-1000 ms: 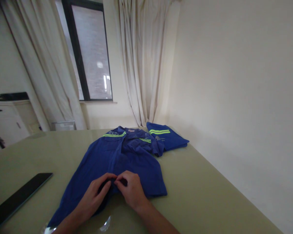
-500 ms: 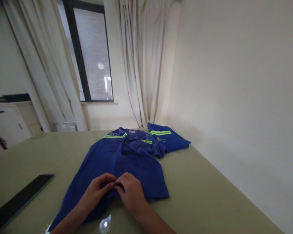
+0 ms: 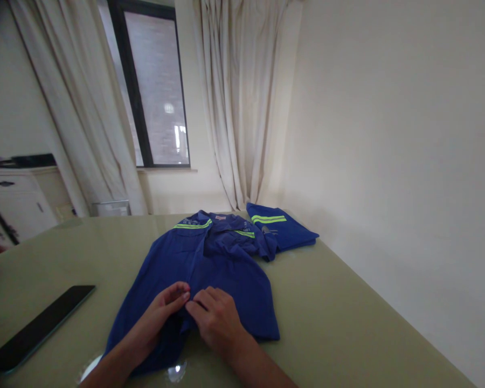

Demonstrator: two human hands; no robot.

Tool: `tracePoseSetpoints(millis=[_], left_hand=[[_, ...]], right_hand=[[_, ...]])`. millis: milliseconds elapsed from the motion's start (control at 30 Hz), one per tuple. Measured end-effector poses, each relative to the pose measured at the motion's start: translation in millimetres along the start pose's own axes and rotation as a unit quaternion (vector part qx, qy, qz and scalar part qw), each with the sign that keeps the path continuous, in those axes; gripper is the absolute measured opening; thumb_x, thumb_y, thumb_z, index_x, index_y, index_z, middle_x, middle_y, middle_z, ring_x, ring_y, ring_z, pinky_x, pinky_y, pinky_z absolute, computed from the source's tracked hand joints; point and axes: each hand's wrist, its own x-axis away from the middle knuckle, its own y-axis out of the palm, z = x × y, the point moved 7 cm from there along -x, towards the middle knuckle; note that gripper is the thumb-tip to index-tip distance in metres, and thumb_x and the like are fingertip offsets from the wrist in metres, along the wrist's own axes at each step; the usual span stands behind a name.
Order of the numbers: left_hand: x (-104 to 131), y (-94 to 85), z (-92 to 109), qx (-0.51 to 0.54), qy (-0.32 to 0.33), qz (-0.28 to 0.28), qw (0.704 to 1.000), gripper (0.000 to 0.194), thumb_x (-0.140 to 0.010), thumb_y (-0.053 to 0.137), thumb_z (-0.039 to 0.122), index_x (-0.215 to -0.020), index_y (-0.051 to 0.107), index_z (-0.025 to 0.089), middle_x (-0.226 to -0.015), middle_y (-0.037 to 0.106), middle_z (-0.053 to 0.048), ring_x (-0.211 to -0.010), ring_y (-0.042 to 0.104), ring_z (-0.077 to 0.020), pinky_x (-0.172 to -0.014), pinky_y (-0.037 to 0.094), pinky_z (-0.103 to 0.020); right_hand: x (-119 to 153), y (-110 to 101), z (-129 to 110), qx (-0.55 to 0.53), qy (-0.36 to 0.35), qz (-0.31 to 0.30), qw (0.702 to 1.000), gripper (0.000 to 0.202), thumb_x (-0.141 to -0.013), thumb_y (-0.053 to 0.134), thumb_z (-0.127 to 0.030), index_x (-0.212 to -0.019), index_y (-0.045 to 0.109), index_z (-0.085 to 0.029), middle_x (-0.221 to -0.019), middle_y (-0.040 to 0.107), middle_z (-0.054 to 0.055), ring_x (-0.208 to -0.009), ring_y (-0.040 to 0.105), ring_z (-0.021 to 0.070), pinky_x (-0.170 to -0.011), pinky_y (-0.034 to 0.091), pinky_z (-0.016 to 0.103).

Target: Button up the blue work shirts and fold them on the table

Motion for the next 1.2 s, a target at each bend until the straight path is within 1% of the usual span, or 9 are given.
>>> tracePoseSetpoints(millis=[133, 233, 333, 467, 633, 733, 933, 1067, 1200], left_hand=[[-0.9, 1.1, 1.8, -0.065, 0.032, -0.012, 0.997, 0.041, -0.077, 0.077, 0.053, -0.100, 0.064, 0.022, -0.088, 0.069, 0.000, -0.089, 0.064, -0.0194, -0.080, 0.048, -0.028], [-0.5, 3.4, 8.9, -0.130, 0.088, 0.002, 0.988, 0.035, -0.079, 0.074, 0.053, -0.092, 0.064, 0.022, -0.087, 0.069, -0.001, -0.091, 0.065, -0.0212, -0.082, 0.049, -0.029], [0.5, 5.9, 12.7, -0.168, 0.124, 0.016, 0.978, 0.030, -0.082, 0.070, 0.050, -0.089, 0.065, 0.021, -0.084, 0.068, -0.001, -0.087, 0.064, -0.0209, -0.082, 0.049, -0.030], [-0.4, 3.9, 9.2, -0.166, 0.115, 0.034, 0.979, 0.035, -0.078, 0.073, 0.053, -0.088, 0.065, 0.021, -0.083, 0.068, -0.002, -0.084, 0.065, -0.0216, -0.078, 0.050, -0.031], [-5.4, -4.6, -8.1, -0.089, 0.024, 0.061, 0.994, 0.054, -0.062, 0.083, 0.061, -0.090, 0.060, 0.021, -0.066, 0.063, 0.004, -0.064, 0.062, -0.0180, -0.062, 0.045, -0.027], [-6.3, -8.1, -13.6, -0.059, -0.005, 0.071, 0.996, 0.059, -0.061, 0.084, 0.060, -0.096, 0.057, 0.021, -0.057, 0.056, 0.009, -0.053, 0.055, -0.0135, -0.055, 0.038, -0.023], [-5.6, -6.1, -3.9, -0.092, 0.047, 0.057, 0.993, 0.053, -0.066, 0.081, 0.058, -0.096, 0.060, 0.020, -0.059, 0.056, 0.008, -0.055, 0.054, -0.0132, -0.054, 0.038, -0.023], [-6.0, -6.7, -3.5, -0.116, 0.075, 0.055, 0.989, 0.043, -0.071, 0.078, 0.051, -0.097, 0.064, 0.020, -0.077, 0.065, 0.002, -0.071, 0.065, -0.0179, -0.067, 0.050, -0.028], [-3.7, -6.2, -4.4, -0.141, 0.094, 0.040, 0.985, 0.037, -0.077, 0.074, 0.047, -0.101, 0.067, 0.021, -0.094, 0.067, -0.002, -0.082, 0.068, -0.0200, -0.075, 0.055, -0.031]], right_hand=[[3.0, 3.3, 19.0, -0.143, 0.146, 0.032, 0.978, 0.007, -0.093, 0.070, -0.023, -0.099, 0.067, -0.023, -0.094, 0.067, 0.002, -0.088, 0.061, 0.0175, -0.079, 0.046, 0.027], [7.3, 10.8, 34.0, -0.233, 0.245, 0.042, 0.940, 0.022, -0.078, 0.084, -0.018, -0.089, 0.065, -0.020, -0.085, 0.064, -0.002, -0.079, 0.059, 0.0148, -0.070, 0.044, 0.024], [8.9, 17.3, 40.2, -0.272, 0.276, 0.035, 0.921, 0.027, -0.072, 0.085, -0.011, -0.084, 0.063, -0.019, -0.078, 0.061, -0.004, -0.072, 0.056, 0.0129, -0.066, 0.042, 0.022], [9.8, 19.1, 39.1, -0.228, 0.269, 0.018, 0.936, 0.026, -0.074, 0.082, -0.009, -0.084, 0.062, -0.020, -0.082, 0.062, -0.004, -0.075, 0.056, 0.0137, -0.068, 0.041, 0.023], [6.5, 14.4, 27.9, -0.092, 0.198, -0.022, 0.976, 0.019, -0.083, 0.076, -0.012, -0.094, 0.064, -0.022, -0.096, 0.066, 0.001, -0.090, 0.059, 0.0190, -0.080, 0.044, 0.029], [4.5, 11.2, 23.0, -0.047, 0.160, -0.032, 0.986, 0.017, -0.086, 0.075, -0.014, -0.098, 0.065, -0.023, -0.099, 0.068, 0.002, -0.092, 0.060, 0.0207, -0.082, 0.044, 0.032], [4.8, 9.8, 21.4, -0.070, 0.142, -0.037, 0.987, 0.021, -0.089, 0.071, -0.013, -0.106, 0.067, -0.025, -0.103, 0.068, 0.002, -0.096, 0.061, 0.0201, -0.085, 0.046, 0.030], [6.3, 12.6, 25.8, -0.119, 0.153, -0.042, 0.980, 0.025, -0.091, 0.069, -0.011, -0.110, 0.070, -0.027, -0.105, 0.068, 0.001, -0.099, 0.062, 0.0185, -0.088, 0.048, 0.028], [5.9, 12.7, 27.6, -0.157, 0.153, -0.046, 0.975, 0.022, -0.093, 0.066, -0.013, -0.109, 0.073, -0.027, -0.104, 0.068, 0.001, -0.100, 0.063, 0.0171, -0.091, 0.049, 0.026]])
